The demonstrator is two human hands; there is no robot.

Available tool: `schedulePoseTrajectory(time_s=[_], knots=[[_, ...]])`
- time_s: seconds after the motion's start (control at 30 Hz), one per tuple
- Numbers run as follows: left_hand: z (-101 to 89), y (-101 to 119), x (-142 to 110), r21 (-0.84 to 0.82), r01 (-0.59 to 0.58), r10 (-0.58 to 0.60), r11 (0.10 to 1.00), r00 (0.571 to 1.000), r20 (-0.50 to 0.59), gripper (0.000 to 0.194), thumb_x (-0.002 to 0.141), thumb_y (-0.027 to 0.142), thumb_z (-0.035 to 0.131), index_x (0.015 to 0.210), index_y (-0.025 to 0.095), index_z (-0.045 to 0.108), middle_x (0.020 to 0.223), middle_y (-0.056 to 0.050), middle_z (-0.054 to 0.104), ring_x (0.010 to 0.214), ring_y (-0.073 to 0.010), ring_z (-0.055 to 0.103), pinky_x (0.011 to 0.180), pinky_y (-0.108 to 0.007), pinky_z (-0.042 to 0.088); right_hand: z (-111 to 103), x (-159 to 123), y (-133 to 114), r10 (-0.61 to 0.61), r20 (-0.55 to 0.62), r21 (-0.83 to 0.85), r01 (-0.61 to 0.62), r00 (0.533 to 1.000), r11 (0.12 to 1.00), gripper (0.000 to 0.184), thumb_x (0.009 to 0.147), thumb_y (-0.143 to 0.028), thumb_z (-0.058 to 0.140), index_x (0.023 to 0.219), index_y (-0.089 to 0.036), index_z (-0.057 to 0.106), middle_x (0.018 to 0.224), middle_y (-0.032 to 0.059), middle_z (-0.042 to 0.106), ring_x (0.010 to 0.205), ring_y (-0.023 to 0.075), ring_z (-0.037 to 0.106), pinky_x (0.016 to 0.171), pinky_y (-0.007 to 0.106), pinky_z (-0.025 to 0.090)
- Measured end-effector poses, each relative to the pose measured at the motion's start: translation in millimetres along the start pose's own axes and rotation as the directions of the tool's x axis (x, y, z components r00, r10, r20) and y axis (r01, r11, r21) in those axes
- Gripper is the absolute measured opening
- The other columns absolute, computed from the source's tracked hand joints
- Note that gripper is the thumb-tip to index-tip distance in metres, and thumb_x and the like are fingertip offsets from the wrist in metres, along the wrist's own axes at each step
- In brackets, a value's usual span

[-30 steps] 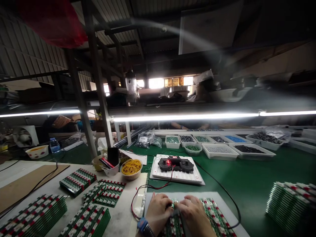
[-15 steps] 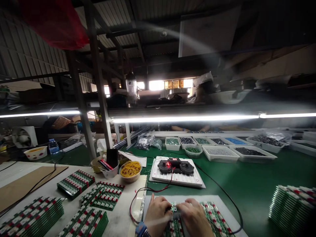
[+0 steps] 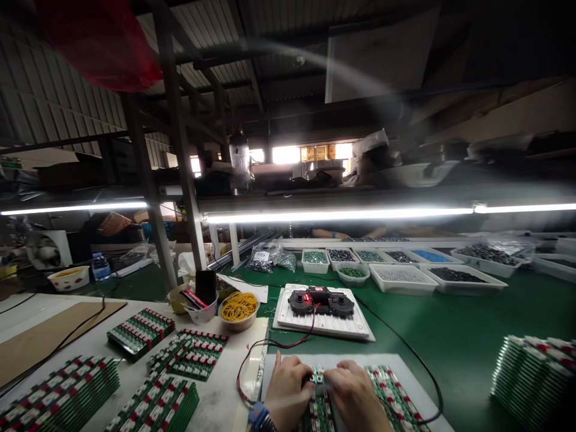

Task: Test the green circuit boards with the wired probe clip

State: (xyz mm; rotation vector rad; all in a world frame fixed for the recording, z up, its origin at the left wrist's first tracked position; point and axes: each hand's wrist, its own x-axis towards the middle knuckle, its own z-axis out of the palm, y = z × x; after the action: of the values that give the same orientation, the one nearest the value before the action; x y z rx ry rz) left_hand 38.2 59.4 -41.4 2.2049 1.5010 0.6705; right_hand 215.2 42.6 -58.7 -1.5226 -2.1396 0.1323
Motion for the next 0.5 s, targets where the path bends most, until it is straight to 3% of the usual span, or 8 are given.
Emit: schedulePoseTrajectory(time_s=[0.17,0.3,0.4,0.5], knots=[[-0.8,5.3,1.1,0.055,0.029,-0.028,0.998,0.999,-0.033,0.021,0.078,0.022,0.058,0.092,0.027,0.074,0.094,-0.004,0.065,0.104,-0.0242,0.052,0.111,-0.053,0.018,-9.4,0.5,-9.8,0.009,0.052,-0.034,-0.007,0.999,0.999,0.033,0.086,-0.005,0.046,0.085,-0.027,0.070,0.097,-0.0027,0.072,0.116,0.0284,0.048,0.098,0.043,0.027],[-2.4,10.2,1.5,0.129,0.024,-0.021,0.991,1.000,-0.019,0.022,0.077,0.022,0.059,0.091,0.026,0.075,0.093,-0.006,0.066,0.103,-0.0265,0.048,0.107,-0.050,0.024,-19.5,1.1,-17.1,0.030,0.028,-0.053,-0.028,0.999,0.998,0.029,0.087,-0.008,0.047,0.077,-0.024,0.069,0.082,-0.0003,0.070,0.107,0.0272,0.051,0.089,0.040,0.032],[-2.7,10.5,0.0,0.154,-0.012,0.019,0.988,0.999,-0.044,0.022,0.076,0.019,0.059,0.092,0.024,0.074,0.094,-0.005,0.065,0.102,-0.0258,0.047,0.107,-0.047,0.024,-23.1,0.6,-18.0,0.044,-0.014,-0.033,-0.044,0.999,0.998,0.026,0.084,-0.006,0.049,0.082,-0.024,0.069,0.082,-0.0006,0.069,0.101,0.0248,0.052,0.085,0.038,0.034],[-5.9,11.3,-0.9,0.157,-0.018,0.029,0.987,0.997,-0.066,0.021,0.078,0.020,0.058,0.093,0.026,0.073,0.093,-0.004,0.065,0.102,-0.0255,0.048,0.108,-0.050,0.020,-21.6,0.0,-15.3,0.037,-0.047,0.008,-0.036,0.998,0.999,0.029,0.084,-0.005,0.049,0.089,-0.024,0.069,0.089,0.0002,0.070,0.106,0.0259,0.051,0.089,0.039,0.034]])
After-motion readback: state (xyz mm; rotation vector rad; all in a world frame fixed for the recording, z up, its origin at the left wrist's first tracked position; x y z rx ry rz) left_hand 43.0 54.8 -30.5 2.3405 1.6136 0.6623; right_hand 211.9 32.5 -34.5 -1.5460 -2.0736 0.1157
